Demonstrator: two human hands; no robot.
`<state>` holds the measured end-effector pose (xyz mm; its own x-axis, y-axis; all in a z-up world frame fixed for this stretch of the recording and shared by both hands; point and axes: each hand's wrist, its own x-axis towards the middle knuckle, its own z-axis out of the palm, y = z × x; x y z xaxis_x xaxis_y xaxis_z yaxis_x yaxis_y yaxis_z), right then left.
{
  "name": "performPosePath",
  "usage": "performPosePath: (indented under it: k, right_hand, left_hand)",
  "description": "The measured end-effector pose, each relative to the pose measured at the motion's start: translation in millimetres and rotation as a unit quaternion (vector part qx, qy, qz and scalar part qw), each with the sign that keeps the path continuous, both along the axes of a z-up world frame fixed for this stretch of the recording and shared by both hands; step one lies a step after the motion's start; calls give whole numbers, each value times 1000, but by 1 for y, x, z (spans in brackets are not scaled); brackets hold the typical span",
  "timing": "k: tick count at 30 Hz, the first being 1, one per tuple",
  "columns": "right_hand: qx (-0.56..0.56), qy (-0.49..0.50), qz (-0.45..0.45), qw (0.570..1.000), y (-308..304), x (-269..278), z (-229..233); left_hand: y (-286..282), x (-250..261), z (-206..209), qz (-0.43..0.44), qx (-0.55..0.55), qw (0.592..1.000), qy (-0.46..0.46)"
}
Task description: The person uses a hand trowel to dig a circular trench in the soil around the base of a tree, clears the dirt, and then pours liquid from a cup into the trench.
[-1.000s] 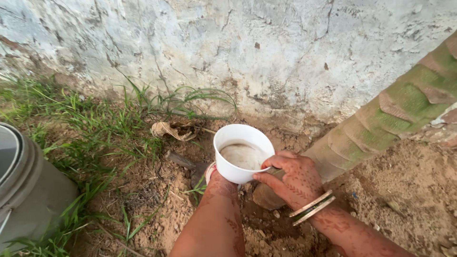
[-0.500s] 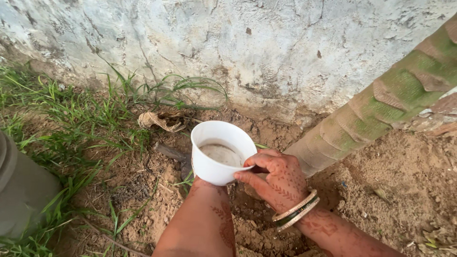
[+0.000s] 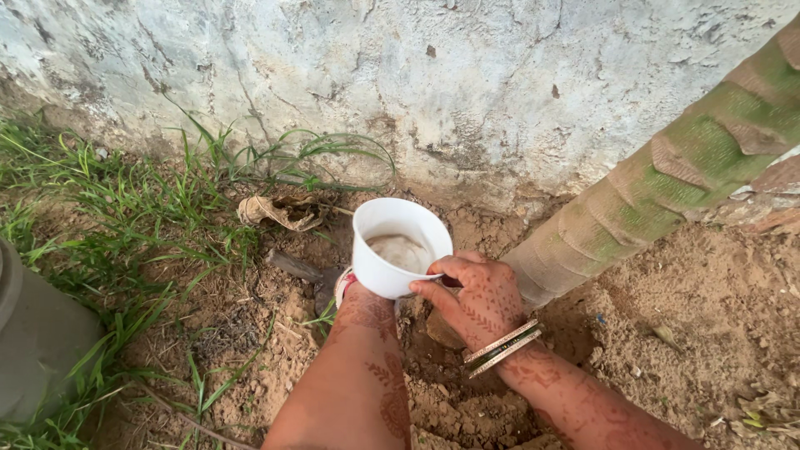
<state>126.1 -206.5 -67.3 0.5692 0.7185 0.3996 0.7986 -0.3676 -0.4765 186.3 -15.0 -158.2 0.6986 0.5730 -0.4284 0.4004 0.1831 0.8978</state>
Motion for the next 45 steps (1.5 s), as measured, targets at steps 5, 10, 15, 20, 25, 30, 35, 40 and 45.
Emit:
performPosePath:
  k: [5, 10, 15, 20, 25, 30, 35, 40, 45]
  right_hand:
    - [-7, 44, -7, 999, -1, -23, 17]
    - [4, 35, 22, 999, -7, -38, 30]
    - [-12, 40, -14, 999, 1, -27, 22]
    - [-5, 12, 0, 1000, 4, -10, 16]
    - [-51, 46, -44, 997, 3, 3, 9]
    - [-76, 63, -86, 991, -2, 19, 3]
    - [-71, 68, -109, 989, -6, 32, -2]
    - [-95, 84, -132, 983, -11, 38, -1]
    - [-69, 87, -135, 985, -15, 41, 1]
  left_hand:
    - [16, -20, -27, 36, -22, 998, 57]
    - [22, -25, -31, 50, -27, 995, 80]
    - [16, -22, -13, 38, -21, 998, 51]
    - [12, -7, 7, 27, -11, 1000, 12]
    - [35, -38, -23, 76, -39, 990, 116]
    - [51, -61, -29, 99, -73, 973, 196]
    - [27, -71, 20, 44, -205, 976, 50]
    - [5, -93, 77, -21, -232, 972, 9]
    - [1, -99, 96, -128, -204, 971, -1]
